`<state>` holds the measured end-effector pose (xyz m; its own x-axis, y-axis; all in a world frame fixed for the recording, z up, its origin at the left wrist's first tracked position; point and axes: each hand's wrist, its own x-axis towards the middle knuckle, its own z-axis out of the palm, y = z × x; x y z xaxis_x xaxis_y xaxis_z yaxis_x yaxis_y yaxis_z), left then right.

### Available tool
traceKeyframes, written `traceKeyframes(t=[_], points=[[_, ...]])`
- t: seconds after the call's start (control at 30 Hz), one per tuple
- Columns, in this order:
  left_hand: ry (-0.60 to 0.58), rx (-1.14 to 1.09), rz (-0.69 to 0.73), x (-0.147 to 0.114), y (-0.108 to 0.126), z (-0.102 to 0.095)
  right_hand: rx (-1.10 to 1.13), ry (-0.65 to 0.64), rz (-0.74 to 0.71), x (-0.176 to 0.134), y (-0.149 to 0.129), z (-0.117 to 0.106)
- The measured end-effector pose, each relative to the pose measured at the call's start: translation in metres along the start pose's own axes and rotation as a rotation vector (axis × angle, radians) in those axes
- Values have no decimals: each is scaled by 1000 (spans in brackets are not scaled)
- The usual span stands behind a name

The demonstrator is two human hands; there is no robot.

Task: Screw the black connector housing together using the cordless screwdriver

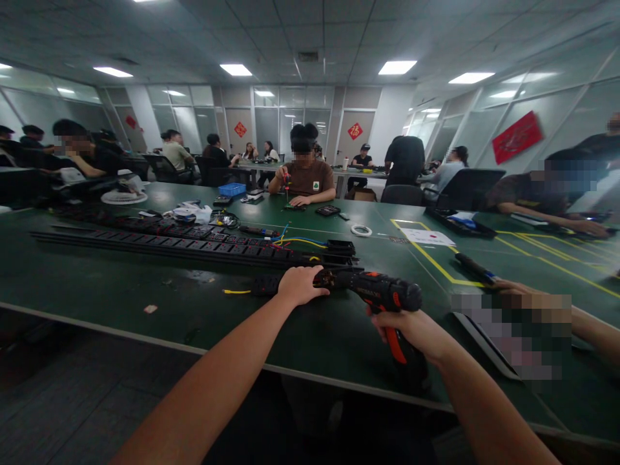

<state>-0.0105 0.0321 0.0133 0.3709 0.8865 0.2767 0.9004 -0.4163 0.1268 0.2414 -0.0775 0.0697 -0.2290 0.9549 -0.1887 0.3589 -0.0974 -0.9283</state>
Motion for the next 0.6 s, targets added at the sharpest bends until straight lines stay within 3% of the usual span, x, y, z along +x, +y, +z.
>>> traceKeyframes(t=[0.6], points=[[18, -3, 19, 0, -2, 2, -3, -21, 7, -2, -5, 3]])
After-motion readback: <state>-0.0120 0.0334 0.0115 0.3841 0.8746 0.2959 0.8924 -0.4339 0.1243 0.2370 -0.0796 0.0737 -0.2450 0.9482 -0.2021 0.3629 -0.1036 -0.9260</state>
